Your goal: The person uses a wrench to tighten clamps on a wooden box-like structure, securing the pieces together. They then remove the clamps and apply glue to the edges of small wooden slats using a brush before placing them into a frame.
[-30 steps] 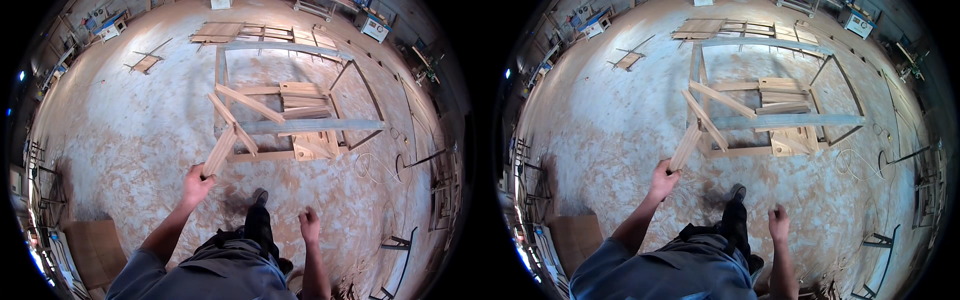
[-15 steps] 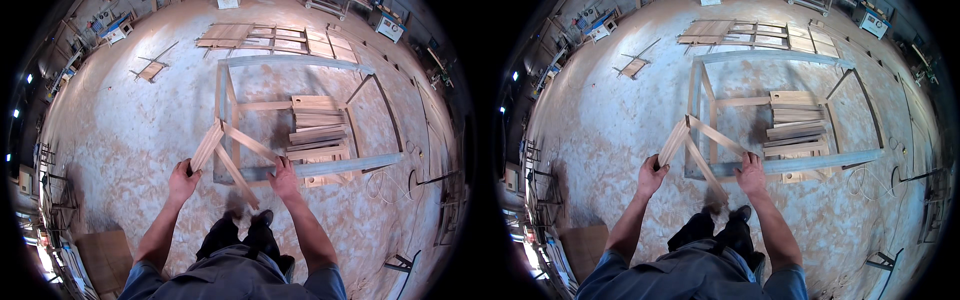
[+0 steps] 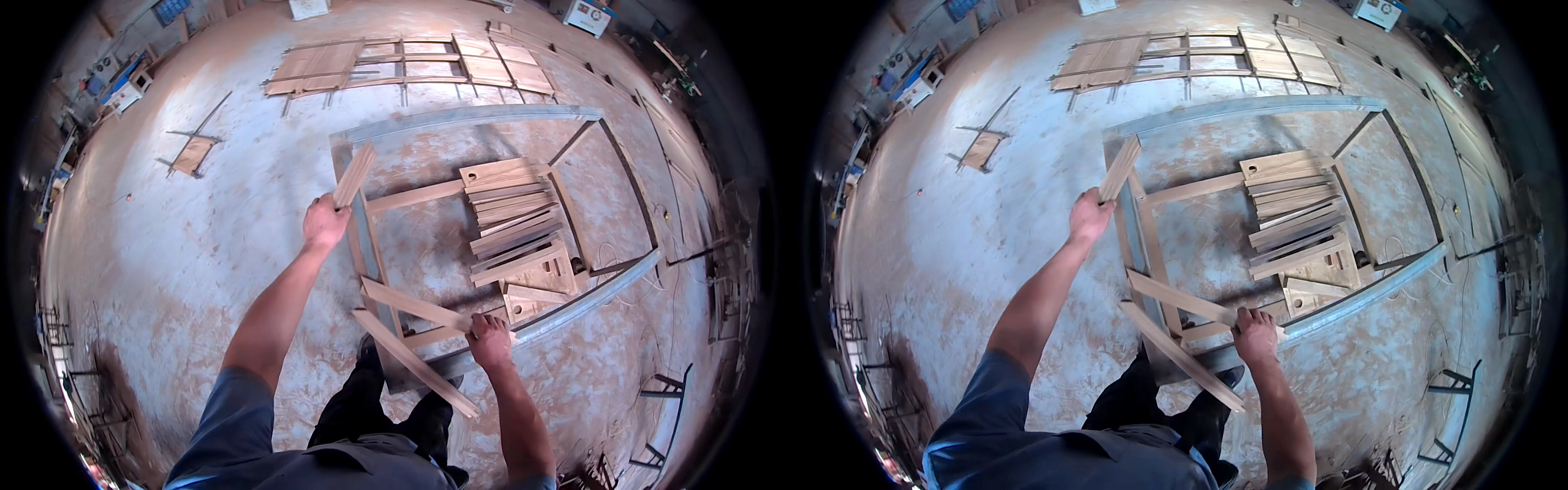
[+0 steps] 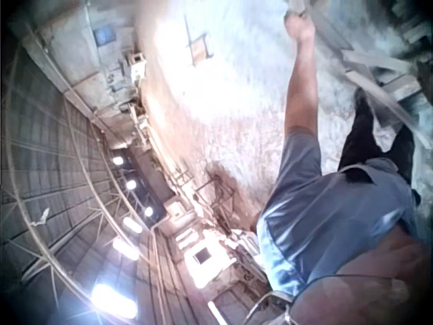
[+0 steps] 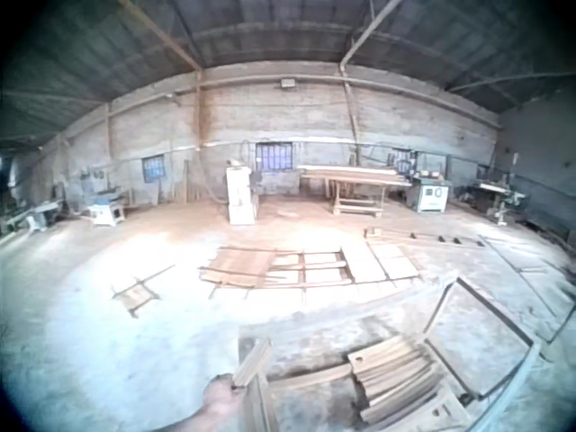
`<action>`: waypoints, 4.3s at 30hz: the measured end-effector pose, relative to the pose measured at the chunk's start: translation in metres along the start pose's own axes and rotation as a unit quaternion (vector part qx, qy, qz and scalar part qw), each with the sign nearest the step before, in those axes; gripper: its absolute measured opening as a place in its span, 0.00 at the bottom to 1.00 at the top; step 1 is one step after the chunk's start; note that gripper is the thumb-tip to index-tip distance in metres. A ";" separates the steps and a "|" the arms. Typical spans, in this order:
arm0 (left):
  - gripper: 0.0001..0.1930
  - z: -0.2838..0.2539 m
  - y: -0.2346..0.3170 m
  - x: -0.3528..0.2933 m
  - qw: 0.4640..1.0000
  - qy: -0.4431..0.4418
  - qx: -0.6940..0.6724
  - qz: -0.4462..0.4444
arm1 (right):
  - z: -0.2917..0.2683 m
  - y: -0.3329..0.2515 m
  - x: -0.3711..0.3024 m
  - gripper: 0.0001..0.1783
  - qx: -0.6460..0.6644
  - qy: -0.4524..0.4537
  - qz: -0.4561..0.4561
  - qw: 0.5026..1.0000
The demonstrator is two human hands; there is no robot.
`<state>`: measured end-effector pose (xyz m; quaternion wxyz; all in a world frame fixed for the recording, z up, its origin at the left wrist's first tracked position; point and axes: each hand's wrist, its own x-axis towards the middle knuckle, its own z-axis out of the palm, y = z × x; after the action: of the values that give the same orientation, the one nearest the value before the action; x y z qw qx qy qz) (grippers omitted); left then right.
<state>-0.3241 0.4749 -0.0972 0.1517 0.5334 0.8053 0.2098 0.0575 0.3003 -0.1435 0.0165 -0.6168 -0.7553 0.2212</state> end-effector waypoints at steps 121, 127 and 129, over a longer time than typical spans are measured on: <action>0.21 0.118 0.395 -1.396 0.258 -0.624 0.103 0.730 | 0.100 0.161 -1.363 0.12 0.485 0.799 0.340 0.108; 0.22 0.118 0.395 -1.386 0.257 -0.622 0.087 0.734 | 0.098 0.174 -1.358 0.12 0.514 0.753 0.395 0.114; 0.22 0.117 0.395 -1.384 0.251 -0.624 0.086 0.735 | 0.100 0.179 -1.357 0.12 0.506 0.751 0.408 0.116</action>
<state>0.5781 -0.6462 0.0272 0.3406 0.8698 -0.2666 -0.2375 0.5168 -0.9802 0.0396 0.7911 -0.5374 0.2882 -0.0486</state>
